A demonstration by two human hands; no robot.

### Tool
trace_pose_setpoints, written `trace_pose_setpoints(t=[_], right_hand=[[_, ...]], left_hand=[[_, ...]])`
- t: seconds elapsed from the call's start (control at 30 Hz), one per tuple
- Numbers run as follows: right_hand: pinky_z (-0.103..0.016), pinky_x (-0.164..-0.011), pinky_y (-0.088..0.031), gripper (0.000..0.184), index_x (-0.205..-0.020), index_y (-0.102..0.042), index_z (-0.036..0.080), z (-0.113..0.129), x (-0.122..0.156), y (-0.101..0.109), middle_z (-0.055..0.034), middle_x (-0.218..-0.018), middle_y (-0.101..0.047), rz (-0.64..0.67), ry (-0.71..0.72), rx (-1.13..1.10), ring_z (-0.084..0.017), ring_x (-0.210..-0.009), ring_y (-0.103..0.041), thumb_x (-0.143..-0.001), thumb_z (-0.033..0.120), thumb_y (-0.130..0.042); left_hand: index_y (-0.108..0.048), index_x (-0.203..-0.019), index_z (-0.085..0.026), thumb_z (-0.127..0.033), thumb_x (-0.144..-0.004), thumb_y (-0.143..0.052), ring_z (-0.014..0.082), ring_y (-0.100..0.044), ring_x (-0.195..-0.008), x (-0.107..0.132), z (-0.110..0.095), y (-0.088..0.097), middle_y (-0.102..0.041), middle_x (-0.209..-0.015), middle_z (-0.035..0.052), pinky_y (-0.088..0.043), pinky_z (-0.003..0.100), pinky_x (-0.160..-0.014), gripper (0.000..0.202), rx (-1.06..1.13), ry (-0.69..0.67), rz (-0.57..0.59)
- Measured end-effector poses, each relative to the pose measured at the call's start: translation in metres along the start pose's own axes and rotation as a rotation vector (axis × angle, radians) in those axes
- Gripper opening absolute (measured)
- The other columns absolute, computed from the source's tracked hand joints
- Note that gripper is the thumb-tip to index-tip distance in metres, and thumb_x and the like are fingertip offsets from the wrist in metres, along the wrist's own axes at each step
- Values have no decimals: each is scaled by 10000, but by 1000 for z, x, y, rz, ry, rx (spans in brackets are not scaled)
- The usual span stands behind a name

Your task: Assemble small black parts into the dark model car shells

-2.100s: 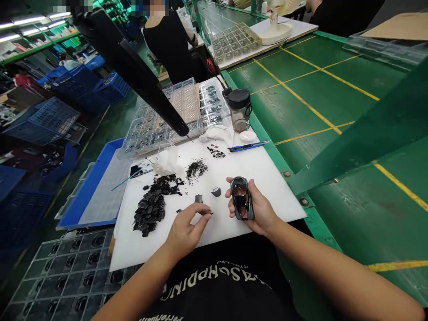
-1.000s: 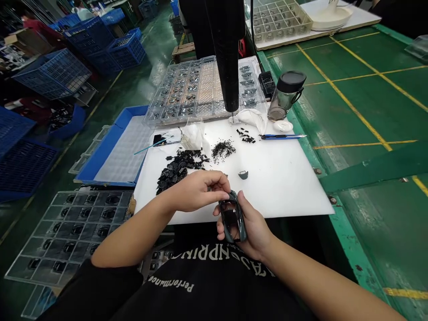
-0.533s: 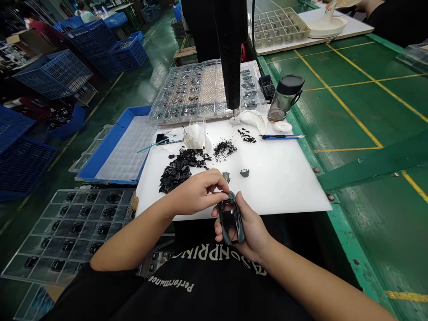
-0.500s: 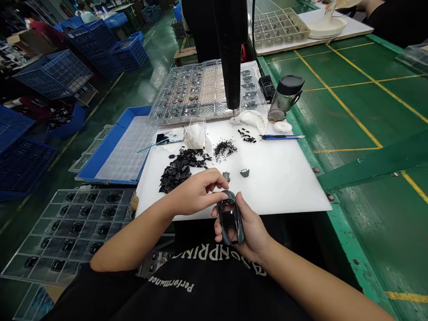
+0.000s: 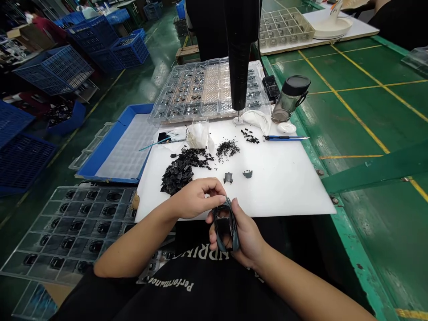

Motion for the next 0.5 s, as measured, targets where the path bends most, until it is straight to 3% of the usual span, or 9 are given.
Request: trace_pose_setpoints(t=[0.2,0.3,0.5], right_hand=[[-212,-522,-498,683,-915,-690,117,4,-7,-2,-95,-619,-656,37,5,-28,-154,-515,-644,-935,686,-313],[-223,-522,-507,665,-921,-692,132,7,-11,-2,-93,-636,-657,61,18,-48,-159,-534,-635,-943,674,-308],[-269,-505,-545,490,-1102,-649,231,19,-16,0,-57,-895,-678,38,70,-119,-152,-557,-614,-943,623,-402]], left_hand=[[-612,-873,-141,-457,-944,-478,115,-595,-532,-6,2,8,-580,-530,-17,-482,250,-645,351,76,-56,-10],[-618,-875,-127,-471,-950,-451,108,-579,-515,-10,6,11,-605,-591,1,-490,274,-671,390,160,-34,-33],[-646,-851,-121,-430,-970,-404,108,-586,-566,-16,7,19,-602,-612,13,-497,276,-703,410,168,-16,-85]])
Point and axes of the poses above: each hand's wrist, its own x-axis away from the middle knuckle, its own y-axis out of the back of the hand, z = x × y, the point moved 10 cm from there along -x, towards the middle knuckle
